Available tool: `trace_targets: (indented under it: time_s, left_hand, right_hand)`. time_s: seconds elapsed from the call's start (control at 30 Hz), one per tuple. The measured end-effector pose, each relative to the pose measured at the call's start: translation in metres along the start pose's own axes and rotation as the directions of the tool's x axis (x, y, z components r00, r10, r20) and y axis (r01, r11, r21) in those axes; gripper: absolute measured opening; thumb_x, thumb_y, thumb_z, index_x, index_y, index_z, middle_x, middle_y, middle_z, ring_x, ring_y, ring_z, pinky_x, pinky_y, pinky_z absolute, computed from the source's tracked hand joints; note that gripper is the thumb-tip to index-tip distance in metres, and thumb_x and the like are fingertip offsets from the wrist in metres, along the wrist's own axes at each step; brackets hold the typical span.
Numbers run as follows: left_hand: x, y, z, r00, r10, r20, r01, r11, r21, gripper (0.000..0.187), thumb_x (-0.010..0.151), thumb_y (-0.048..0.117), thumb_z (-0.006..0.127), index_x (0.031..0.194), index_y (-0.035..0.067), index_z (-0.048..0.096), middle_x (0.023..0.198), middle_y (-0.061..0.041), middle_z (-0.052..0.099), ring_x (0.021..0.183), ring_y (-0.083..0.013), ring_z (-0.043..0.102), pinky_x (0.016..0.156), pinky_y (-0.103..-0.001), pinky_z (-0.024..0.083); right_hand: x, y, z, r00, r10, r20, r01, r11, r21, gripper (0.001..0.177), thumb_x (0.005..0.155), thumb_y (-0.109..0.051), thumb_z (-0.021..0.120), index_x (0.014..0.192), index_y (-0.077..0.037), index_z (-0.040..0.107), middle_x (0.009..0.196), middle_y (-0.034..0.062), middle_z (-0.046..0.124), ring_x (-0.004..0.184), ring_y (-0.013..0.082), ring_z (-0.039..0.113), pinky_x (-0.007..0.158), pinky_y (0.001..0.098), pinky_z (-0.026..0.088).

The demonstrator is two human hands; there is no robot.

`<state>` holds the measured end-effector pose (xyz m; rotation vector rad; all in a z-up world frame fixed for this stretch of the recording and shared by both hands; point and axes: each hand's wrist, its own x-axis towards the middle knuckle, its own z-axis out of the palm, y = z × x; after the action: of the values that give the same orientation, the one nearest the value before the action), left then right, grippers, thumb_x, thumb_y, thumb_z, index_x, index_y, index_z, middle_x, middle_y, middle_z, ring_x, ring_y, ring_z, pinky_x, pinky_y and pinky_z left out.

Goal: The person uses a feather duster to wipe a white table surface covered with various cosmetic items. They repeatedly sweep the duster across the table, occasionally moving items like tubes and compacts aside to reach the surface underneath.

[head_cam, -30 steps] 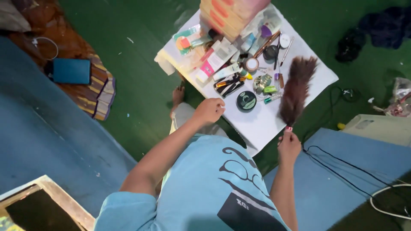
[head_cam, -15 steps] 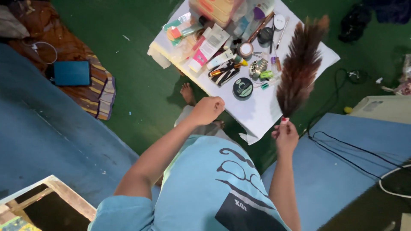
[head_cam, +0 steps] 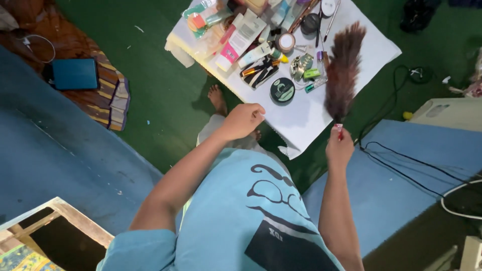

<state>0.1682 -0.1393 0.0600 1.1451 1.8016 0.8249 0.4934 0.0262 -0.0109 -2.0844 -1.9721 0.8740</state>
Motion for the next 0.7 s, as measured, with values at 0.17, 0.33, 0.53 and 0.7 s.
trace_targets:
  time_s: [0.17,0.33,0.53,0.7]
  left_hand:
    - [-0.001,-0.011,-0.01,0.996,-0.085,-0.008,0.085,0.994,-0.071,0.025,0.095,0.022,0.061,0.115,0.013,0.073,0.101,-0.016,0.077,0.096,-0.0381,0.073,0.081,-0.048,0.06]
    - [0.002,-0.013,-0.012,0.995,-0.096,-0.003,0.095,0.992,-0.079,0.026,0.095,0.021,0.06,0.116,0.013,0.073,0.103,-0.018,0.076,0.096,-0.0388,0.073,0.082,-0.047,0.06]
    - [0.005,-0.013,-0.017,0.995,-0.099,-0.015,0.097,0.992,-0.08,0.026,0.094,0.02,0.06,0.116,0.014,0.073,0.1,-0.017,0.076,0.095,-0.0394,0.072,0.08,-0.049,0.06]
    - [0.008,-0.002,-0.029,0.997,-0.071,-0.009,0.071,0.996,-0.059,0.026,0.093,0.019,0.062,0.115,0.013,0.073,0.097,-0.017,0.077,0.092,-0.0365,0.074,0.077,-0.046,0.061]
  right_hand:
    - [0.001,-0.027,-0.009,1.0,-0.021,-0.006,0.022,0.986,0.164,0.04,0.1,-0.04,0.068,0.126,-0.01,0.07,0.081,0.0073,0.073,0.067,0.0206,0.072,0.071,0.0363,0.058]
    - [0.012,-0.029,0.003,1.0,0.012,0.016,-0.016,0.972,0.236,0.032,0.102,-0.037,0.066,0.115,-0.009,0.073,0.065,0.0034,0.067,0.054,0.0163,0.066,0.055,0.0307,0.053]
    - [0.006,-0.033,0.007,0.997,0.012,0.076,-0.049,0.86,0.507,0.027,0.101,-0.025,0.068,0.112,0.0,0.068,0.069,0.0106,0.065,0.049,0.0157,0.063,0.042,0.0277,0.052]
    - [0.013,-0.013,0.022,0.995,0.087,0.051,-0.1,0.89,0.445,0.033,0.102,-0.037,0.068,0.105,-0.005,0.072,0.062,0.0092,0.064,0.049,0.0179,0.064,0.043,0.0309,0.052]
